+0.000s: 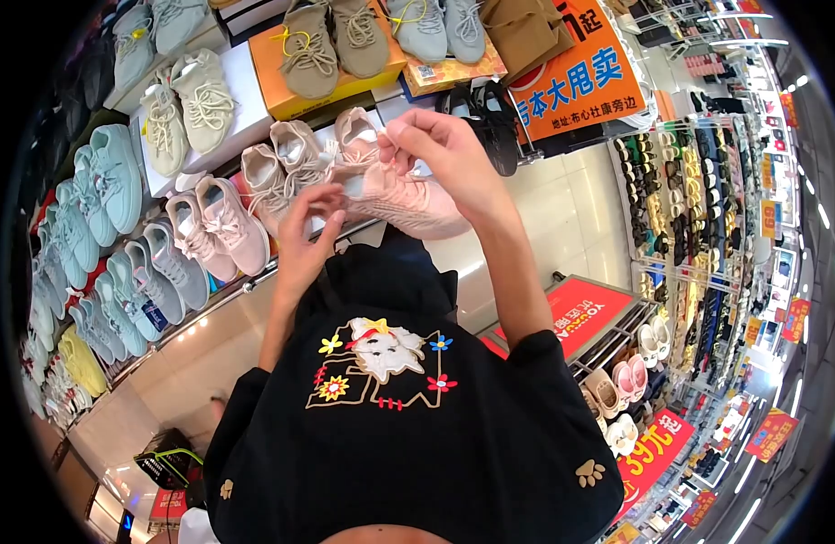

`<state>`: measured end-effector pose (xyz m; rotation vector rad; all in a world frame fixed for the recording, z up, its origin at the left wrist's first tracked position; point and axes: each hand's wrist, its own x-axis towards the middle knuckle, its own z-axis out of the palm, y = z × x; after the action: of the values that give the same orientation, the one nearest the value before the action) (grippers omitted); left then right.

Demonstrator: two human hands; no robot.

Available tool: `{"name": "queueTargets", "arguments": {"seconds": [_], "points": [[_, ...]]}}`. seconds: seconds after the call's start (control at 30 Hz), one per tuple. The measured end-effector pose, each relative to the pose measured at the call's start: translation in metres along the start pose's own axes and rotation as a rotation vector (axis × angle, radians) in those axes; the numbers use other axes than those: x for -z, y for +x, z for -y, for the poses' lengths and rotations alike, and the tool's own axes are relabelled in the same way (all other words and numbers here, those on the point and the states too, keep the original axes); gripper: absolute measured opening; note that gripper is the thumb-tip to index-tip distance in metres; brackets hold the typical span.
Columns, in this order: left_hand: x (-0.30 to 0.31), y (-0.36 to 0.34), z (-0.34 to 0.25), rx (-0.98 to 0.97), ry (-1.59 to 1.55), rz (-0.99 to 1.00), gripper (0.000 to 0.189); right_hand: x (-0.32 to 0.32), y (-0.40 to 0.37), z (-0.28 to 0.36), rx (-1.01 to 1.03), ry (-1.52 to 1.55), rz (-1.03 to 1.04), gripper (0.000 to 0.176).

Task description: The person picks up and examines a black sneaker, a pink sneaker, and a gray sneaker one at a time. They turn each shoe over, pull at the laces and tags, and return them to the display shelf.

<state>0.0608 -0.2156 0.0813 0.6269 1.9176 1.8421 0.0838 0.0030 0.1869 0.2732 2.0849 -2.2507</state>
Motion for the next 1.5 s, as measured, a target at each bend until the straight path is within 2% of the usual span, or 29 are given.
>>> {"name": "queueTargets", "arguments": {"seconds": [0.03, 0.07, 0.13, 0.17, 0.33, 0.4, 0.43, 0.47, 0.53, 0.57, 0.63, 0.67, 0.73, 0.8, 1.03, 1.1, 1.23, 1.5], "points": [[-0.001, 0.005, -0.004, -0.112, 0.123, -0.079, 0.037, -0.004, -0.001, 0.002, -0.022, -0.008, 0.006, 0.025], [-0.003, 0.011, -0.007, -0.112, 0.124, -0.078, 0.037, -0.007, -0.002, 0.002, -0.044, -0.015, 0.014, 0.025], [-0.010, 0.023, -0.010, -0.328, 0.300, -0.061, 0.044, -0.015, -0.001, 0.003, -0.024, 0.010, 0.046, 0.025], [-0.016, 0.027, -0.009, -0.378, 0.335, -0.088, 0.052, -0.021, -0.002, 0.006, -0.049, 0.011, 0.071, 0.024], [-0.012, 0.045, -0.016, -0.216, 0.224, -0.059, 0.057, -0.033, 0.006, 0.015, -0.030, -0.021, 0.115, 0.023], [-0.012, 0.051, -0.020, -0.343, 0.202, -0.099, 0.054, -0.028, 0.012, 0.019, -0.027, -0.050, 0.108, 0.023], [-0.012, 0.055, -0.020, -0.425, 0.224, -0.095, 0.045, -0.026, 0.014, 0.021, -0.023, -0.036, 0.128, 0.023], [-0.013, 0.055, -0.023, -0.425, 0.224, -0.095, 0.045, -0.025, 0.017, 0.022, -0.018, -0.021, 0.149, 0.023], [-0.016, 0.053, -0.029, -0.355, 0.128, -0.045, 0.031, -0.026, 0.019, 0.027, -0.020, -0.055, 0.159, 0.022], [-0.015, 0.052, -0.028, -0.354, 0.129, -0.046, 0.031, -0.026, 0.019, 0.028, -0.019, -0.114, 0.170, 0.022], [-0.013, 0.049, -0.024, -0.114, -0.042, 0.101, 0.020, -0.025, 0.020, 0.030, -0.019, -0.171, 0.182, 0.021], [-0.013, 0.048, -0.023, -0.113, -0.041, 0.101, 0.020, -0.023, 0.022, 0.031, -0.025, -0.184, 0.163, 0.020], [-0.016, 0.045, -0.024, -0.058, -0.430, 0.181, 0.017, -0.019, 0.026, 0.030, -0.030, -0.194, 0.139, 0.019], [-0.012, 0.045, -0.026, -0.063, -0.412, 0.207, 0.020, -0.015, 0.032, 0.025, 0.064, -0.169, 0.133, 0.019], [-0.014, 0.048, -0.025, 0.055, -0.598, 0.229, 0.029, -0.013, 0.052, 0.007, 0.129, -0.182, -0.001, 0.019], [-0.017, 0.047, -0.025, 0.079, -0.800, 0.245, 0.032, -0.013, 0.056, 0.004, 0.135, -0.203, -0.009, 0.018], [-0.019, 0.047, -0.021, 0.064, -0.780, 0.244, 0.035, -0.011, 0.063, -0.006, 0.148, -0.316, -0.016, 0.019], [-0.021, 0.043, -0.013, 0.036, -0.729, 0.240, 0.033, -0.012, 0.060, -0.010, 0.105, -0.295, -0.014, 0.024]]}}
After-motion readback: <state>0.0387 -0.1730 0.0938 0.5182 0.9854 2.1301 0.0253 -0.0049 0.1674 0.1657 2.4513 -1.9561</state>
